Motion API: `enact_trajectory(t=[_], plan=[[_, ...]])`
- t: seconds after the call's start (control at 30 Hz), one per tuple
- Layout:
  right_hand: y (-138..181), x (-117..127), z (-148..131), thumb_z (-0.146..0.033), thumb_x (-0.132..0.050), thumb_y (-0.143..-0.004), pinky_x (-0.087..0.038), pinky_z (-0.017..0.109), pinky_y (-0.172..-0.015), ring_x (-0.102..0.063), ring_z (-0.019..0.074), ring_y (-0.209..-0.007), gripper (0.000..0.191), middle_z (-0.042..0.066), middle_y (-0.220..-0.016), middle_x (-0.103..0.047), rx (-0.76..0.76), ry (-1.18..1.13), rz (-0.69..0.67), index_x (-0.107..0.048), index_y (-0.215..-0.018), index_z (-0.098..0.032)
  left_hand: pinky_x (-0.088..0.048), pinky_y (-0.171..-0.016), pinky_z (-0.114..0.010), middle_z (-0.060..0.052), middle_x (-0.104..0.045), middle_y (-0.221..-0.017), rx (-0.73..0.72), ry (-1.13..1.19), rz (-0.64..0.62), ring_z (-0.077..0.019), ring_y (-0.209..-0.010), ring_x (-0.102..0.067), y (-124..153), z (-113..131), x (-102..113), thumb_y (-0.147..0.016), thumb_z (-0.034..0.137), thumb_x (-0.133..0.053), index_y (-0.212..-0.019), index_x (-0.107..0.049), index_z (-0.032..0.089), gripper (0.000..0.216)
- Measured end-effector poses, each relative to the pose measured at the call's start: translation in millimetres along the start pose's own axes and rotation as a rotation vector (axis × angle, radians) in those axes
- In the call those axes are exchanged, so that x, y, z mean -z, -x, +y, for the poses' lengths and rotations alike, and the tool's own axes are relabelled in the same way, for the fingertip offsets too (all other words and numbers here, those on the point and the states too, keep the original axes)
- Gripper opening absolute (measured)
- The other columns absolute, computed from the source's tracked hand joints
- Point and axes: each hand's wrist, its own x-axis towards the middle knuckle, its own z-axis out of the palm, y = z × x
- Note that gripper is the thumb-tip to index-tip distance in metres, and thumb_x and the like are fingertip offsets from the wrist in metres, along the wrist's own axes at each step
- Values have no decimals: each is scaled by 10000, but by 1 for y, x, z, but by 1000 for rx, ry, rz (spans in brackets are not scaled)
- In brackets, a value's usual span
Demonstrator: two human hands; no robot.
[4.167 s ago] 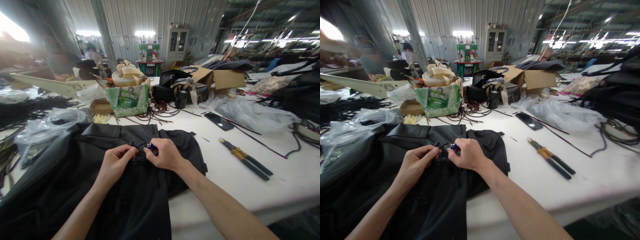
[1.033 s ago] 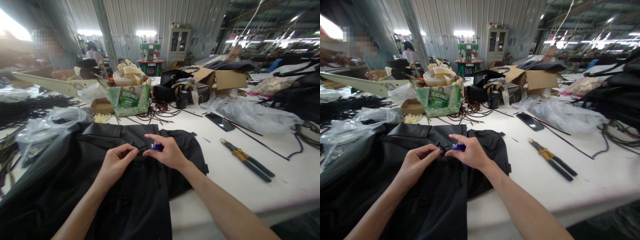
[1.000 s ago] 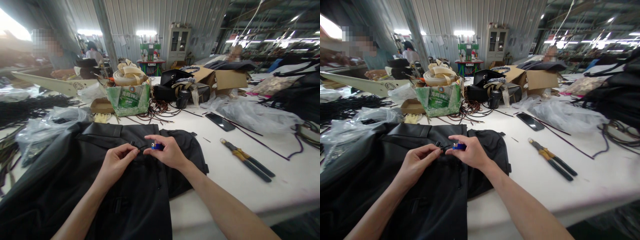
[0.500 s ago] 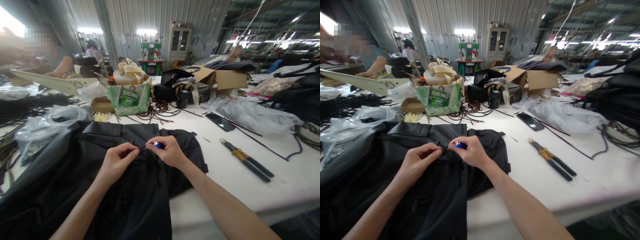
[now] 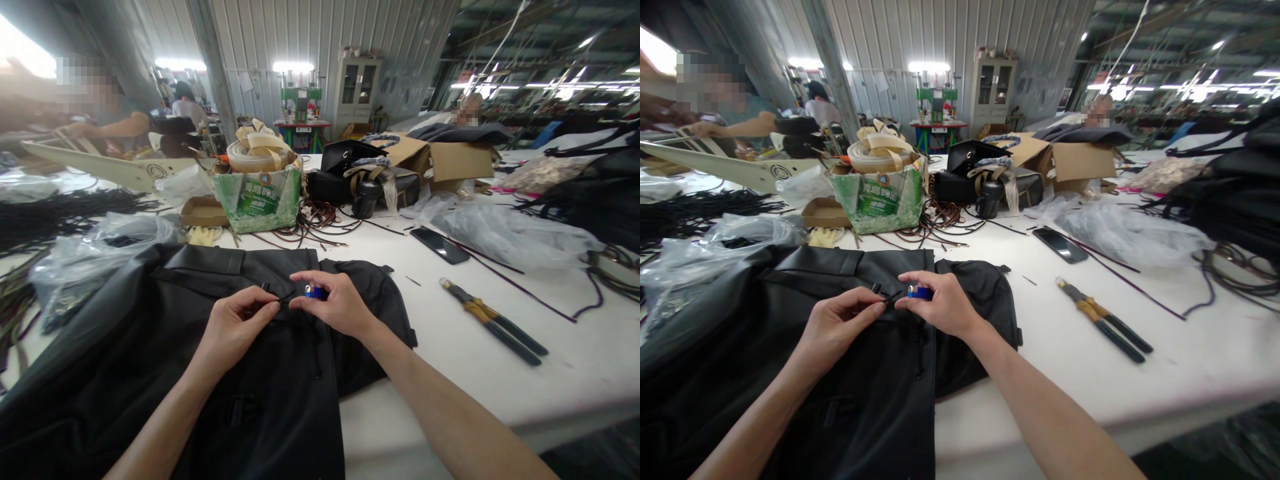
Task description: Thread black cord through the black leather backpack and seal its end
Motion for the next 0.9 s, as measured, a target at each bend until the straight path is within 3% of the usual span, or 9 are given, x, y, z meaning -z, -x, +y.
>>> enact_trajectory(t=[0.4,0.7,0.9], plan=[[0,0,-1,-388,-940,-855,-547,282,-748,-716,183,-801,311,31,-985,-852,-18,-19,-27,-887,-1113,-222,-480,-666,-283,-40,-790,-861,-67,-74,22,-201,-776,-697,1,2,-2,-893,394,-842,-897,-861,222,174],[0,3,-3,-422,-885,-909,-567,321,-825,-750,211,-874,289,42,-1001,-856,-28,-61,-62,-889,-1108,-213,-472,-662,-285,-45,-787,-887,-85,-92,-1,-199,-784,-690,2,-1,-2,-922,408,-821,-912,-857,225,187],[0,1,-2,-397,-823,-960,-548,294,-753,-704,179,-775,209,22,-863,-812,9,-65,-69,-867,-959,-193,-472,-659,-285,-45,-786,-875,-80,-93,-18,-203,-776,-685,2,2,-4,-909,397,-821,-913,-864,225,178]])
